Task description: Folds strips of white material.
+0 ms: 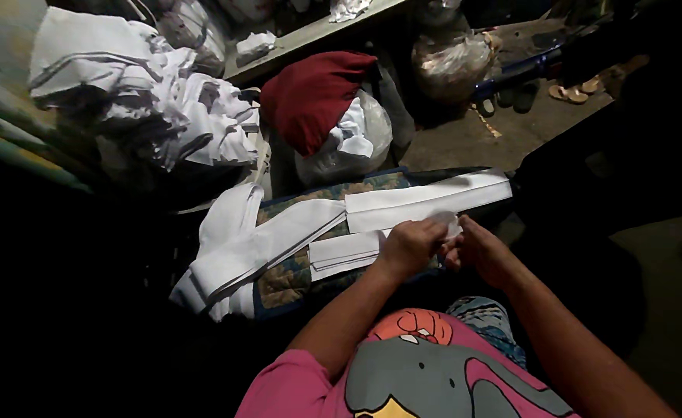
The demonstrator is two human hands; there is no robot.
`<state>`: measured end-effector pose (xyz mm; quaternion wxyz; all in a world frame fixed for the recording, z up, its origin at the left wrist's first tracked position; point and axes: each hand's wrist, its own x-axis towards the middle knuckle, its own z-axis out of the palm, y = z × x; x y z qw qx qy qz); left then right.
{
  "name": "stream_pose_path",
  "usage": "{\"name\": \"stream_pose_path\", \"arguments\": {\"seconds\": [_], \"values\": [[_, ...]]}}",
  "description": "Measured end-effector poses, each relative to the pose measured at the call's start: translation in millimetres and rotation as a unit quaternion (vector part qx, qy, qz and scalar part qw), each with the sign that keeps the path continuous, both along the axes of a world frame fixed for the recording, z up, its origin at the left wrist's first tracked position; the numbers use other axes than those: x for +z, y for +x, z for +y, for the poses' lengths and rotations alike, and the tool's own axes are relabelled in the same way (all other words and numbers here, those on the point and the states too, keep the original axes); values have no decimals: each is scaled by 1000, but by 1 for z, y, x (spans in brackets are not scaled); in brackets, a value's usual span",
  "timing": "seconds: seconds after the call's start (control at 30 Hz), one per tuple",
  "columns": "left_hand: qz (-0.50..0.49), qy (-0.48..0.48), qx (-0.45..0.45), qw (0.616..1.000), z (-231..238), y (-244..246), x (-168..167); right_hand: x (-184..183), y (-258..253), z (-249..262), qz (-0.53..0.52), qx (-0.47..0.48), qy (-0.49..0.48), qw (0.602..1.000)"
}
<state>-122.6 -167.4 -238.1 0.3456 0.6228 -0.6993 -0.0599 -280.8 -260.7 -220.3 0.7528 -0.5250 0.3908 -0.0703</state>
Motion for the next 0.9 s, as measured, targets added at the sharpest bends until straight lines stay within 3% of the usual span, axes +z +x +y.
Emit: {"name": "stream_pose_path", "arguments": {"seconds": [0.13,0.27,0.37,0.53,0.6,0.67,0.73,0.8,0.9], "values": [[2,-25,15,1000,9,-15,-2,-3,1,10,-45,-29,29,998],[28,62,-15,998,23,-20,0,0,-2,13,-49,2,-5,999],[53,41,-27,997,30,-20,-4,-2,0,12,-68,2,-25,997],[269,70,43,960,38,-7,11,3,1,13,-46,6,-132,990],[285,139,62,946,39,1,20,13,-1,16,-31,74,-270,960],[254,200,56,945,40,9,32,25,1,22,-30,133,-412,901],[204,192,55,958,44,15,34,37,4,28,-71,163,-512,841],[160,168,78,970,51,23,31,47,7,33,-127,168,-574,791],[108,134,106,979,64,33,24,64,10,38,-207,172,-601,752]]}}
